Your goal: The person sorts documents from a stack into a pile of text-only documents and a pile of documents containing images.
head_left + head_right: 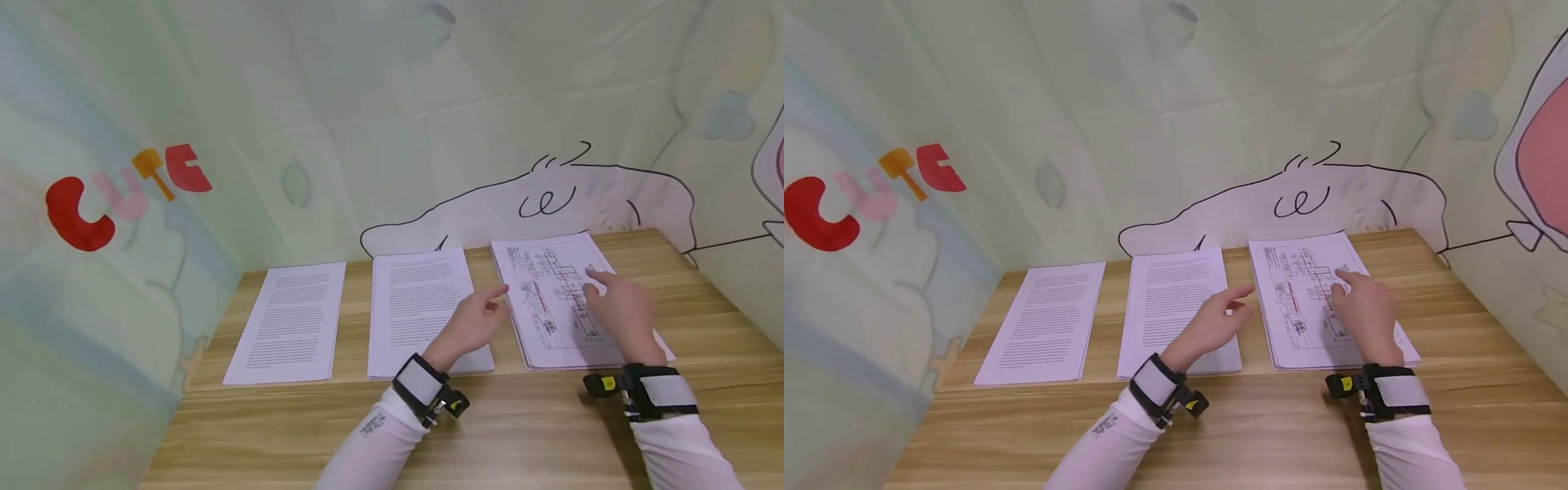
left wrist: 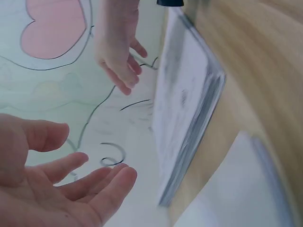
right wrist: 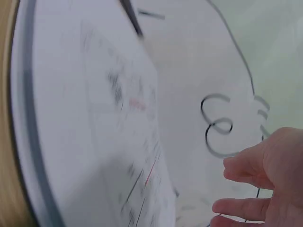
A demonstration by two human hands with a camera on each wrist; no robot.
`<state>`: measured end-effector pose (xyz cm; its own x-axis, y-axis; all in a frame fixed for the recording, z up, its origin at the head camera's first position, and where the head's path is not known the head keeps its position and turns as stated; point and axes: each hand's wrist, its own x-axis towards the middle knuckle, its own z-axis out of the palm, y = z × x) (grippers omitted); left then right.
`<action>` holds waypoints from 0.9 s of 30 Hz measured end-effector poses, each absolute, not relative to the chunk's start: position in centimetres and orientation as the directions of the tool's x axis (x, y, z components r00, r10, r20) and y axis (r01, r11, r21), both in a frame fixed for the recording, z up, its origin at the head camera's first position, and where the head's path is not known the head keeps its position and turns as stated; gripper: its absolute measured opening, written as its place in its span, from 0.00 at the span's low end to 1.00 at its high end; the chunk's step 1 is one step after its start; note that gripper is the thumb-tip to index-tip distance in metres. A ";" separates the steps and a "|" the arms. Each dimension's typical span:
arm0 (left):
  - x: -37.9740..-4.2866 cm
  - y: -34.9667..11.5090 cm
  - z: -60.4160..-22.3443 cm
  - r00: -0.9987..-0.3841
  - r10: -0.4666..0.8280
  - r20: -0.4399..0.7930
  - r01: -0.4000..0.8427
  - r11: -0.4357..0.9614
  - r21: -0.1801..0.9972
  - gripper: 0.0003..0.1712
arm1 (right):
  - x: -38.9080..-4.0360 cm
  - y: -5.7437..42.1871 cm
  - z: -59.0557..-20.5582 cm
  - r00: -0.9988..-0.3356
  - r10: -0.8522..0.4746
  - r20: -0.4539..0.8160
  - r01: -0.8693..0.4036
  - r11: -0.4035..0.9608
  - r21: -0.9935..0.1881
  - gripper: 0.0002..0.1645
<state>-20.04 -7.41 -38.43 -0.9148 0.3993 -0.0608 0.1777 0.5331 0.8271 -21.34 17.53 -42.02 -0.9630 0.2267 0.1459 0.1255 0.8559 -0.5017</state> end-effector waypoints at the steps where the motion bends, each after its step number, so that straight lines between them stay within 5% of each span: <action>1: -20.0 -8.2 -38.1 -0.916 0.401 -0.035 0.199 0.528 0.825 0.24 | -21.3 16.7 -41.8 -0.962 0.206 0.178 0.090 0.858 -0.506 0.26; 13: -20.1 -20.8 -37.3 -0.963 0.228 0.142 0.250 0.571 0.782 0.19 | -20.6 6.1 -40.4 -0.955 -0.052 0.291 -0.213 0.804 -0.556 0.23; 27: -19.5 -33.0 -39.9 -0.995 0.004 0.097 0.072 0.703 0.708 0.18 | -20.7 -1.5 -41.5 -0.973 -0.167 0.159 -0.231 0.693 -0.683 0.28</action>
<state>-19.47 -32.96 -39.86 -0.9952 0.0045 0.0973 0.0723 0.7029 0.7077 -20.67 -1.55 -41.47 -0.9730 -0.1672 0.1589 -0.2306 0.6928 -0.6832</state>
